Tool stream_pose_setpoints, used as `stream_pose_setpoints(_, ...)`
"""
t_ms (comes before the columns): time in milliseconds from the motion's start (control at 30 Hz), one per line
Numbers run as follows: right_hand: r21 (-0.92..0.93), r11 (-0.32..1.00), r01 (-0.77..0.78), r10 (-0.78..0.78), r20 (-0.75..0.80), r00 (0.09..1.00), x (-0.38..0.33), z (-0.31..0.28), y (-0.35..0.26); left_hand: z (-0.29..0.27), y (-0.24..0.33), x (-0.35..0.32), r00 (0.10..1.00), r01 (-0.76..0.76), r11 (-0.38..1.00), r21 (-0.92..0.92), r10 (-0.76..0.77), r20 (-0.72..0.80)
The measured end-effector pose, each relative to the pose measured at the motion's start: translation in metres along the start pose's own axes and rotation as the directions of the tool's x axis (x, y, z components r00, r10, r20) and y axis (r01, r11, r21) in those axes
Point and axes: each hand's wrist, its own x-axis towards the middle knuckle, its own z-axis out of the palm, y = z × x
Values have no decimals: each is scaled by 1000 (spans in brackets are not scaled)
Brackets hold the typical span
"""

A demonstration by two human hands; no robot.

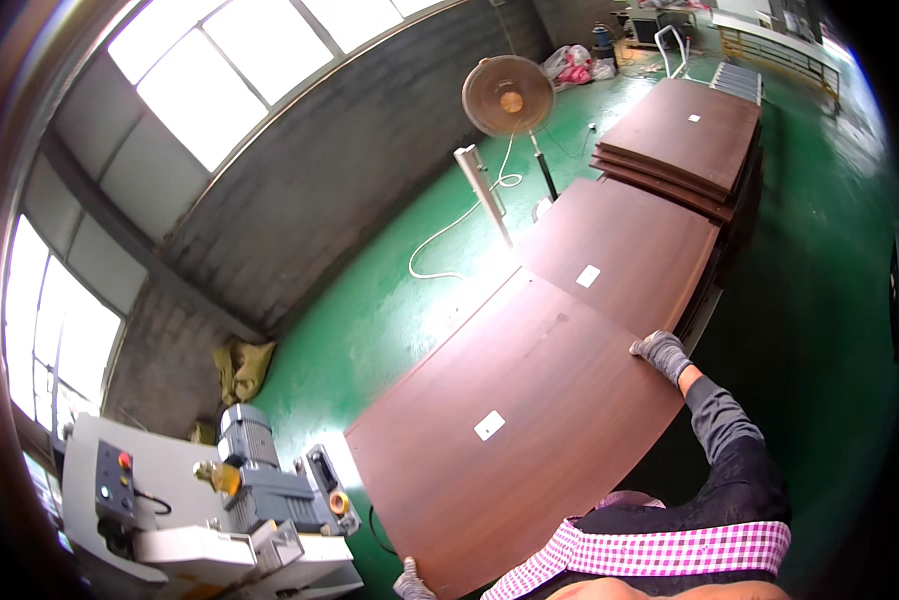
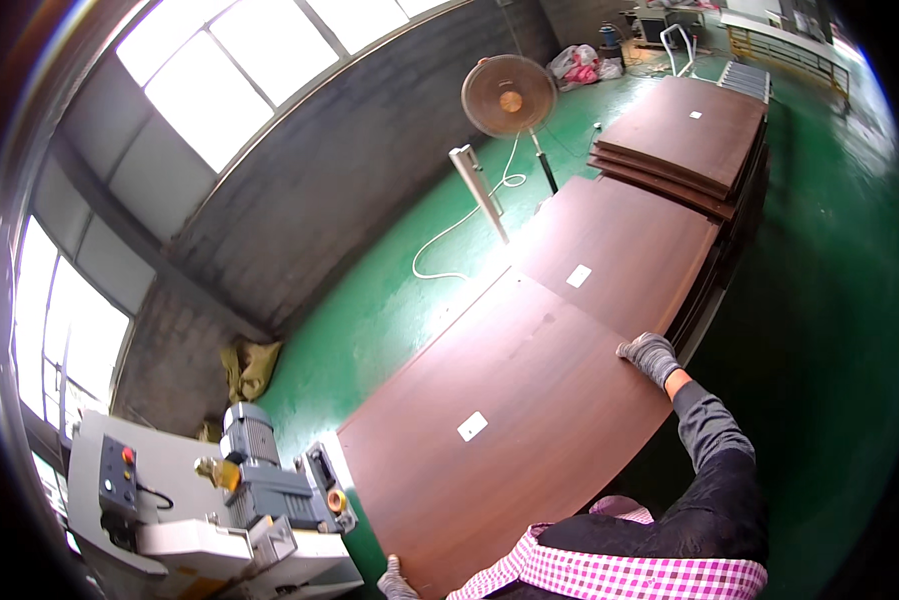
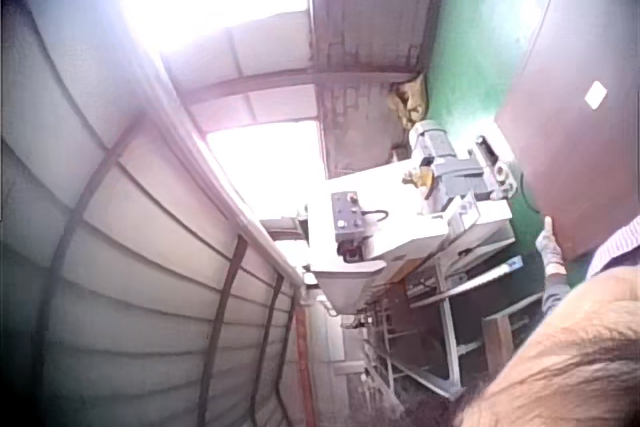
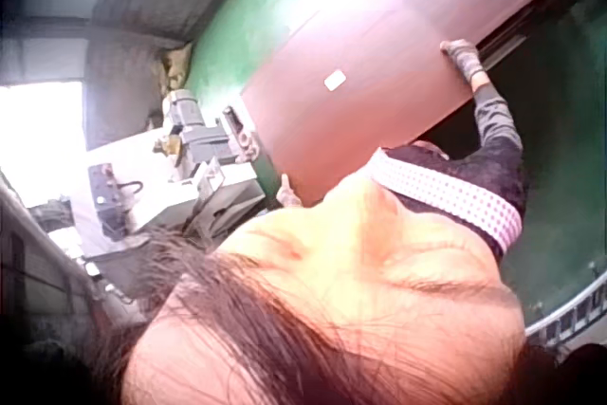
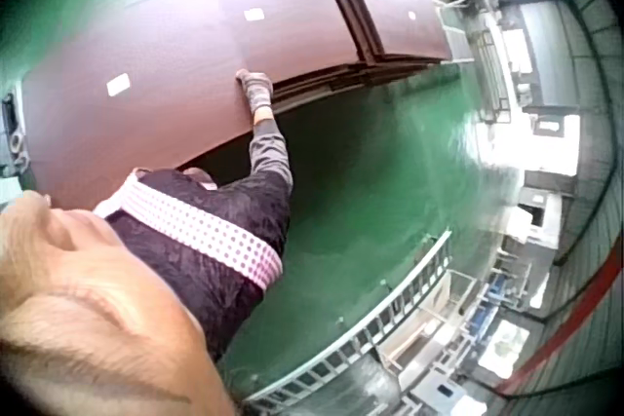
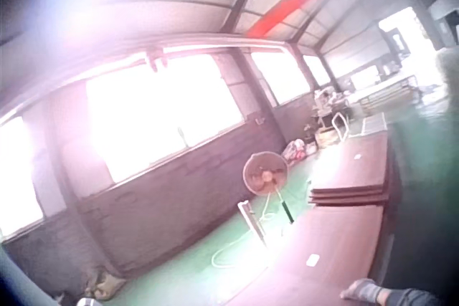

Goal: The person feeds wooden panels into an edge banding machine and stacks the panels on a pile by hand.

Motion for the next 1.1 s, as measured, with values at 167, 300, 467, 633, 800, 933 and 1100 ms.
stream_pose_setpoints(167,-52,963,-264,226,-370,901,24,-54,28,114,8,-18,990,-16,999,32,12,138)
stream_pose_setpoints(300,-220,918,-331,206,-449,869,6,-91,18,206,-2,-31,981,2,998,59,-13,192)
stream_pose_setpoints(467,-15,951,-310,288,-327,900,-8,-71,26,303,17,-69,924,-174,974,144,111,366)
stream_pose_setpoints(633,-71,957,-281,219,-459,861,42,-86,64,357,41,-94,909,-141,945,295,6,417)
stream_pose_setpoints(800,-81,940,-331,270,-416,868,71,-120,76,395,19,-82,849,-363,860,358,147,507)
stream_pose_setpoints(933,-132,923,-362,284,-401,871,79,-120,79,403,59,-97,808,-485,745,458,182,560)
stream_pose_setpoints(1100,-207,919,-334,212,-455,865,98,-103,97,402,86,-110,786,-480,685,548,59,615)
